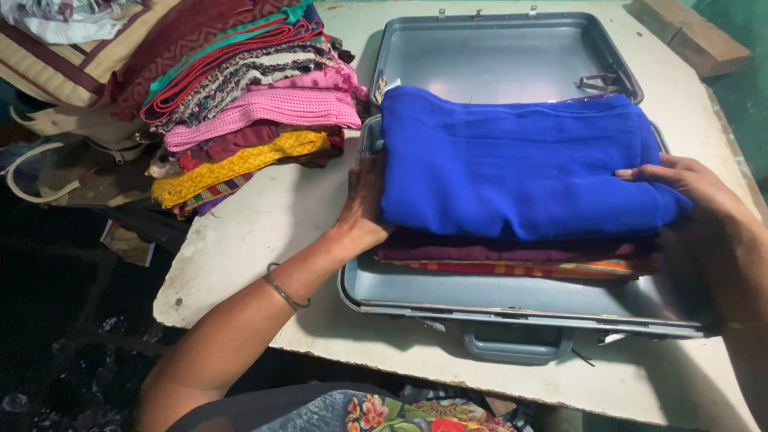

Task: The person packs clothes into a suitcase by hand, starting with a blue garment which they fold and smooth down before placing a red patterned garment on top and smoothing it as well.

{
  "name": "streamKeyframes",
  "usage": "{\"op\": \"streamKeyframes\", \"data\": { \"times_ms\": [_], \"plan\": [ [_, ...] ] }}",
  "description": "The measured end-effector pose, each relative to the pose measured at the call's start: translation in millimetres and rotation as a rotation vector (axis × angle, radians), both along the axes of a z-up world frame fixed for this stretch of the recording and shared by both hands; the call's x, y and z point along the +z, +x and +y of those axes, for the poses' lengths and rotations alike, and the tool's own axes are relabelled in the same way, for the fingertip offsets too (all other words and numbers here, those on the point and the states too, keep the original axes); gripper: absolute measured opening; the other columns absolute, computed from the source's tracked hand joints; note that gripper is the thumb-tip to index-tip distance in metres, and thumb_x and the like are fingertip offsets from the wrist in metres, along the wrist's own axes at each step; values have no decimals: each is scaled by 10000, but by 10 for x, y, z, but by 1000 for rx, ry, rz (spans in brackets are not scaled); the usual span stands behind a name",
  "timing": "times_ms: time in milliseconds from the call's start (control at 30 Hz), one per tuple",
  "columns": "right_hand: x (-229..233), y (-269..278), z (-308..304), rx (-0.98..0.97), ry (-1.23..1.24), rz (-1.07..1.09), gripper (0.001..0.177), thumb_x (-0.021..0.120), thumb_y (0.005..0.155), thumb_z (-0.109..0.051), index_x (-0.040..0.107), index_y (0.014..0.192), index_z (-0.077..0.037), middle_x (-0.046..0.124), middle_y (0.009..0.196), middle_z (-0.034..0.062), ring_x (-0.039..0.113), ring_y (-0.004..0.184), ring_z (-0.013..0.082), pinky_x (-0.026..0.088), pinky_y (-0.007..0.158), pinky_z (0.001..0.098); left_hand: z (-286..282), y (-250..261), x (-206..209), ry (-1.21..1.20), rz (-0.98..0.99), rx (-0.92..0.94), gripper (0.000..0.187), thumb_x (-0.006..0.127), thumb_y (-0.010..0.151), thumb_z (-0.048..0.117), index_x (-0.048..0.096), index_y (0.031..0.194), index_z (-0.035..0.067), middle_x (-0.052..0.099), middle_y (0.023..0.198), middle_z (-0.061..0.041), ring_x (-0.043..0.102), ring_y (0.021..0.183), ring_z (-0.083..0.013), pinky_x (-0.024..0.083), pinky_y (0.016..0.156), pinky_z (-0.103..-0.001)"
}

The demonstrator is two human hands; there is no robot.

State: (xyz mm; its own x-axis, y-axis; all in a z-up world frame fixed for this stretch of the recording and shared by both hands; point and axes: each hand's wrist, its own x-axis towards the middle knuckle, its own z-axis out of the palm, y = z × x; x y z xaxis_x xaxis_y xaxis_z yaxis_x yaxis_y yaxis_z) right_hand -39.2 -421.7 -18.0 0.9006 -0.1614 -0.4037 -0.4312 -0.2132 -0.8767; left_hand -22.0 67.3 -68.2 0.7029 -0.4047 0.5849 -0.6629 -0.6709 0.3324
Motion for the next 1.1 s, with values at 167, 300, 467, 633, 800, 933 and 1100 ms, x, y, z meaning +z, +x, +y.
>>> {"op": "streamKeyframes", "data": {
  "times_ms": [167,300,467,633,800,933,1100],
  "plan": [
    [-29,61,-76,33,-86,30,388,700,923,-229,691,1223,16,752,1052,90,704,876,142,545,783,290,70,137,259,-250,637,14,505,518,974,407,669,1274,28,701,1294,-260,666,1246,-354,496,1081,-423],
    [-7,24,-29,19,-45,23,382,691,925,-213,685,1224,25,750,1045,101,709,866,146,555,780,287,42,249,254,-825,1146,-218,622,396,1027,509,678,1305,30,700,1352,-207,653,1236,-283,490,1072,-388],
    [41,-20,43,-1,29,4,368,704,915,-190,682,1213,25,747,1019,96,710,842,149,562,757,287,21,214,523,-769,1308,-201,755,446,974,638,625,1364,17,719,1306,-93,665,1216,-164,469,1066,-323],
    [163,-72,192,-30,87,17,368,717,892,-165,672,1213,9,741,998,111,710,835,183,574,750,321,-84,89,697,-821,1202,-225,600,677,899,410,630,1315,-19,736,1189,-120,720,1052,-187,583,938,-353],
    [293,-194,321,-4,135,-67,408,708,853,-121,650,1237,4,735,1052,96,720,889,154,593,777,309,-116,-44,687,-880,1036,-260,456,755,875,178,670,1248,-69,756,1122,-136,735,965,-194,617,881,-345],
    [324,-252,359,26,131,-72,473,729,828,-122,629,1277,-12,725,1057,78,707,877,144,581,759,311,-2,-162,623,-828,1081,-222,454,757,860,180,659,1235,-55,758,1109,-129,742,951,-193,619,871,-343],
    [376,-324,432,-26,37,-59,510,754,841,-214,632,1277,22,724,1033,101,702,866,155,574,736,300,31,-104,478,-751,1118,-210,521,738,868,190,614,1314,-49,730,1202,-157,714,1044,-213,594,928,-350]
  ]
}}
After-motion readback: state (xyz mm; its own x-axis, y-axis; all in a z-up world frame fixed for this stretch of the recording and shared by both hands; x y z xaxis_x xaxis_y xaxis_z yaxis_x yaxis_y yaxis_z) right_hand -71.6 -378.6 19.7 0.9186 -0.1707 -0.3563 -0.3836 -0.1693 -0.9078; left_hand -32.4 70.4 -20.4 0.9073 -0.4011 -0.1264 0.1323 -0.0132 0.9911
